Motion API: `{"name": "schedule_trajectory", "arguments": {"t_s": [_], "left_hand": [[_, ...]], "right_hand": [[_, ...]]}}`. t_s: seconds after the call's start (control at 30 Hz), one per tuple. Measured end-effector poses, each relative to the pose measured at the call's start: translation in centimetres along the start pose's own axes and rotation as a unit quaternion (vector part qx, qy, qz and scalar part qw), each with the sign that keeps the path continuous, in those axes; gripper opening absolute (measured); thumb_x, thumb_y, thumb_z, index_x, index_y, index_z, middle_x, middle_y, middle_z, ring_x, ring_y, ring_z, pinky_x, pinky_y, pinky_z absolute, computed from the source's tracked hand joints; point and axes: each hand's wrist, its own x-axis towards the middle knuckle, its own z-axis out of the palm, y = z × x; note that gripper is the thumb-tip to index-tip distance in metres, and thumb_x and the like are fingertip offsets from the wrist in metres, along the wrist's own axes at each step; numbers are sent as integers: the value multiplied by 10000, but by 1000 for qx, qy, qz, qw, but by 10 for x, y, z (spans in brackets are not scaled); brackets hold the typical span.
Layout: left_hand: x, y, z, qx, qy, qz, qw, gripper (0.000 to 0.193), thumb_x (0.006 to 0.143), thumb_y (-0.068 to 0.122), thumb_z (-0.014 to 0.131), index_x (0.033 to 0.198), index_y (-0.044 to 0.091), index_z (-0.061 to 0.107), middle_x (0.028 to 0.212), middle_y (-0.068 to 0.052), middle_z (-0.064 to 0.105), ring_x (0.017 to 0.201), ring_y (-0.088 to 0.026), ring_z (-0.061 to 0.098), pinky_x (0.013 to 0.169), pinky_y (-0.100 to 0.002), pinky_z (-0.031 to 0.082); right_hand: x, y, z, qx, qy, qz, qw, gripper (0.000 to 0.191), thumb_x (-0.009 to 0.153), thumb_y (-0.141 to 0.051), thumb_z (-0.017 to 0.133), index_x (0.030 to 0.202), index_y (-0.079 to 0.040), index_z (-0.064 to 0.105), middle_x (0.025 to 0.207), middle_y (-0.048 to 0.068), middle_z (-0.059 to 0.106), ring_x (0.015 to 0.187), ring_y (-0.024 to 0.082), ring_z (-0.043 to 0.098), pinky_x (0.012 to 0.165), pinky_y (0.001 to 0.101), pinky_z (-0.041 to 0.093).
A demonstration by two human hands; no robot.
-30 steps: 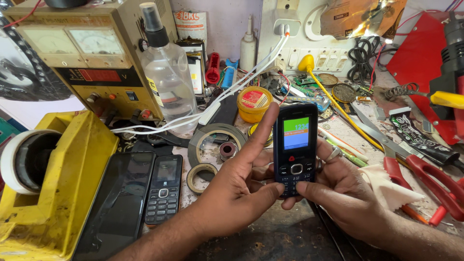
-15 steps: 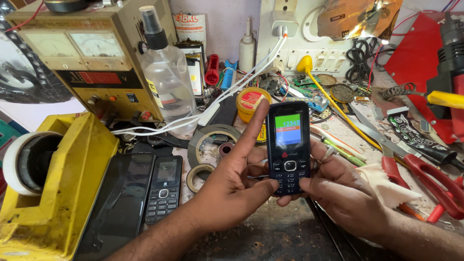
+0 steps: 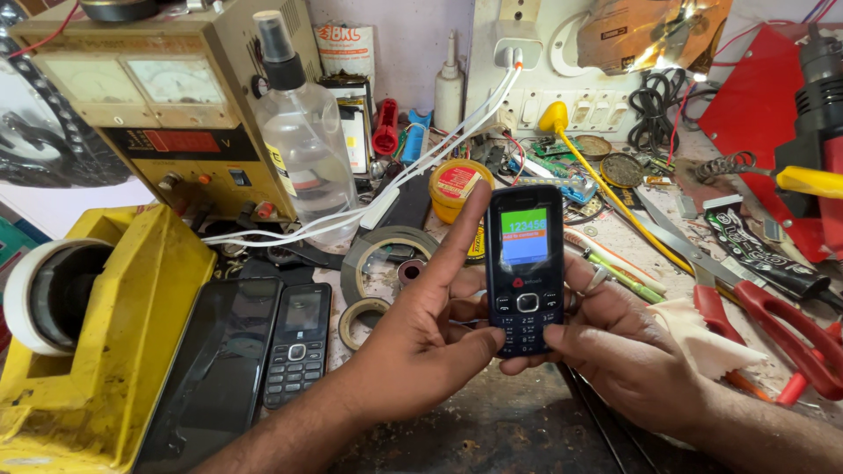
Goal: The person presses buttons on a feature phone and views its screen, then removes the back cover and battery. They use a pry tool to open the phone casing, separate the front cover, and lift out the keypad and internal board while working over a cluttered repair bench.
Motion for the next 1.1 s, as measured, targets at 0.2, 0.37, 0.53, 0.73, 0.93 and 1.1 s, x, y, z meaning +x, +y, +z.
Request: {"name": "schedule_trajectory", "arguments": {"t_s": [0.2,0.37,0.53,0.73,0.93,1.1], "left_hand": [[1,5,0,-1,16,-47,999,1106,930,-164,494,1713,320,-120,1279,-96,648,1038,-114,654,872,-250,523],[0,9,1,8,14,-54,998,1120,930,-158,510,1703,323,-144,1285,-105,640,1035,-115,656,871,-252,545],[2,13,3,20,19,-62,998,1114,915,-153,507,1682,316,-151,1316,-87,652,1066,-105,677,872,-247,563],[2,11,6,19,25,-57,998,1113,913,-160,483,1704,309,-142,1277,-88,664,1014,-91,661,853,-237,548],[1,10,3,23,6,-48,999,1121,933,-159,496,1708,305,-168,1269,-83,659,1000,-87,645,870,-238,540],[1,11,3,35,3,-59,998,1134,914,-157,504,1694,304,-177,1289,-83,654,1015,-95,655,877,-239,537]], "right_hand": [[0,-8,5,-12,-16,-4,1000,667,960,-25,489,1589,-36,268,1498,196,555,1228,269,637,929,446,560],[-1,-8,4,-50,-60,-48,996,709,987,20,564,1608,-47,229,1523,192,531,1241,240,644,992,425,564],[-2,-2,1,-73,-37,-49,995,738,978,43,587,1619,-48,233,1456,163,576,1201,228,663,985,426,582],[-4,-1,-1,-91,21,-4,996,769,911,32,591,1599,-68,262,1366,142,628,1150,221,681,931,419,601],[-2,-3,1,-99,12,-12,995,742,928,29,594,1588,-63,266,1354,155,633,1167,225,680,927,403,599],[-1,-3,2,-96,17,-7,995,736,925,31,588,1581,-68,269,1354,148,633,1174,220,673,927,399,601]]}}
